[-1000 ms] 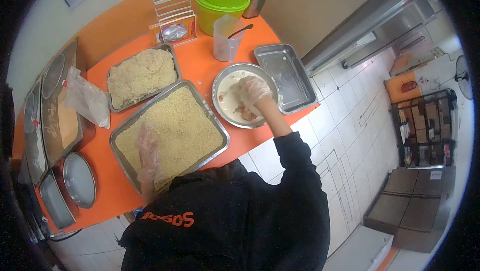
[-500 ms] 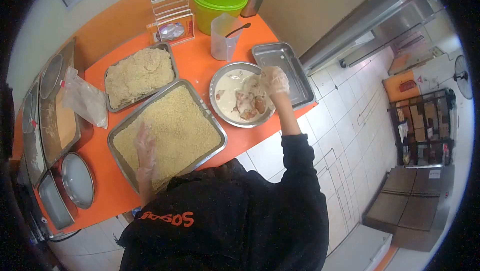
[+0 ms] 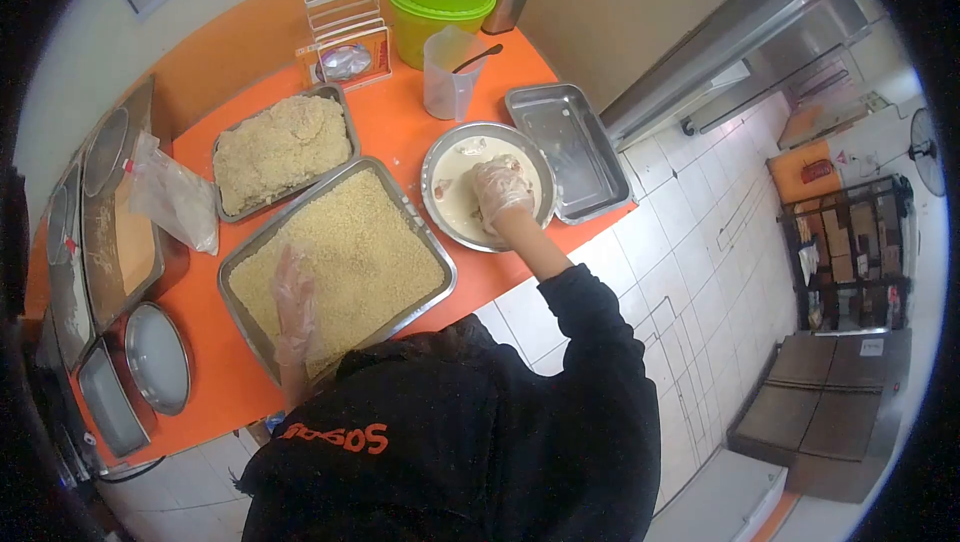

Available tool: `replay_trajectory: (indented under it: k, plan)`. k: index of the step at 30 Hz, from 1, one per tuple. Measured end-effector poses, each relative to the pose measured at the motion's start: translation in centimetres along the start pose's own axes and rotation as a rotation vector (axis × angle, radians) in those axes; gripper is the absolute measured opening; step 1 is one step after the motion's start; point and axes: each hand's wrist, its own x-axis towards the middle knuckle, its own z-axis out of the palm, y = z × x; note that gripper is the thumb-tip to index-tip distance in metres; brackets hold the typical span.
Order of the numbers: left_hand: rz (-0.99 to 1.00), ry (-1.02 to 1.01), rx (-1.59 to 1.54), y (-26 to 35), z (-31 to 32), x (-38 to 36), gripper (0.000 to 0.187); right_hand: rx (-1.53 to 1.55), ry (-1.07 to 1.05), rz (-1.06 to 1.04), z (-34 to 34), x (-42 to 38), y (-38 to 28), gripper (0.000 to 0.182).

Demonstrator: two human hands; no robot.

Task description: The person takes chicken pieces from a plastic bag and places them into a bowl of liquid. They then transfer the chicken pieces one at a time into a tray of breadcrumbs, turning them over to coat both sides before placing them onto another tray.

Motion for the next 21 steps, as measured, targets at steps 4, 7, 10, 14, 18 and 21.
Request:
replay_trajectory:
  k: [4, 7, 10, 14, 18, 21]
  plan:
    - [-0.072, 0.074, -0.230, 1.4, -0.2, -0.6, 0.064, 0.223, -0.137, 0.051, -3.1, 2.3, 3.4, 0.027]
    - [-0.081, 0.069, -0.246, 0.8, -1.1, -1.4, 0.070, 0.314, -0.098, -0.010, -3.8, 2.1, 4.6, 0.028]
    - [-0.116, 0.069, -0.333, 0.6, -0.9, -1.7, 0.072, 0.260, -0.126, 0.024, -4.5, 1.1, 2.5, 0.028]
    - [-0.139, 0.027, -0.195, -0.6, -0.7, -1.7, 0.068, -0.073, -0.165, 0.003, -1.3, -0.3, -1.2, 0.028]
    - [-0.154, 0.064, -0.378, 1.8, 0.3, -1.0, 0.054, -0.193, -0.179, -0.018, -3.2, 0.1, -0.6, 0.031]
    - [-0.072, 0.039, -0.058, 3.8, -0.5, -0.8, 0.048, 0.227, -0.060, 0.149, -0.9, 2.0, 3.7, 0.027]
